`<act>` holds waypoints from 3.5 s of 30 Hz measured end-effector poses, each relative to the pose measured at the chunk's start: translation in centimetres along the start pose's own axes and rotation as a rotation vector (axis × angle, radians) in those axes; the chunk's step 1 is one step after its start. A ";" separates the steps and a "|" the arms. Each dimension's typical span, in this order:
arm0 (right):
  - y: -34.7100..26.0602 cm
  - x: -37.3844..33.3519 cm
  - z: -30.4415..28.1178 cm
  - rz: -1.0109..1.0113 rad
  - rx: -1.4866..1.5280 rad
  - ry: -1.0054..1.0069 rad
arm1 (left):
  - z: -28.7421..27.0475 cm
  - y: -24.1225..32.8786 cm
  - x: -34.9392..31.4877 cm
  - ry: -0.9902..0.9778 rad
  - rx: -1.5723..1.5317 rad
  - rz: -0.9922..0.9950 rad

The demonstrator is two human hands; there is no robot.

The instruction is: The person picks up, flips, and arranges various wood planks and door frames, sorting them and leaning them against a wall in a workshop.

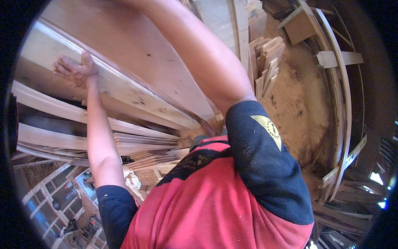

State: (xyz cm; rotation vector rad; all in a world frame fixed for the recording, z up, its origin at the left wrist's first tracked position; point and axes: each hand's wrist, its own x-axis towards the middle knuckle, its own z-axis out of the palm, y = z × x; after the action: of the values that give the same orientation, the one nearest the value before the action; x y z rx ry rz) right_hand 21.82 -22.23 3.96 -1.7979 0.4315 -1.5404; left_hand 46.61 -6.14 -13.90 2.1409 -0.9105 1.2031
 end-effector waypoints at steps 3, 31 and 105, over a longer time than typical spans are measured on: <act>2.0 -0.4 0.8 0.111 -0.012 -0.097 | -0.4 -0.2 0.2 0.028 -0.017 0.028; 17.1 -1.0 8.3 0.143 -0.244 0.017 | -0.4 -0.5 0.5 0.019 0.019 0.022; -2.3 -24.1 7.4 0.024 0.067 0.055 | -6.8 6.1 0.5 -0.086 0.199 0.111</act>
State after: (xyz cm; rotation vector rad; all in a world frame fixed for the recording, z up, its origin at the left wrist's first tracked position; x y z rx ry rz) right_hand 22.83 -2.45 -11.81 -1.6966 0.4217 -1.5726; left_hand 38.55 -5.43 -9.63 2.3415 -0.9950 1.3131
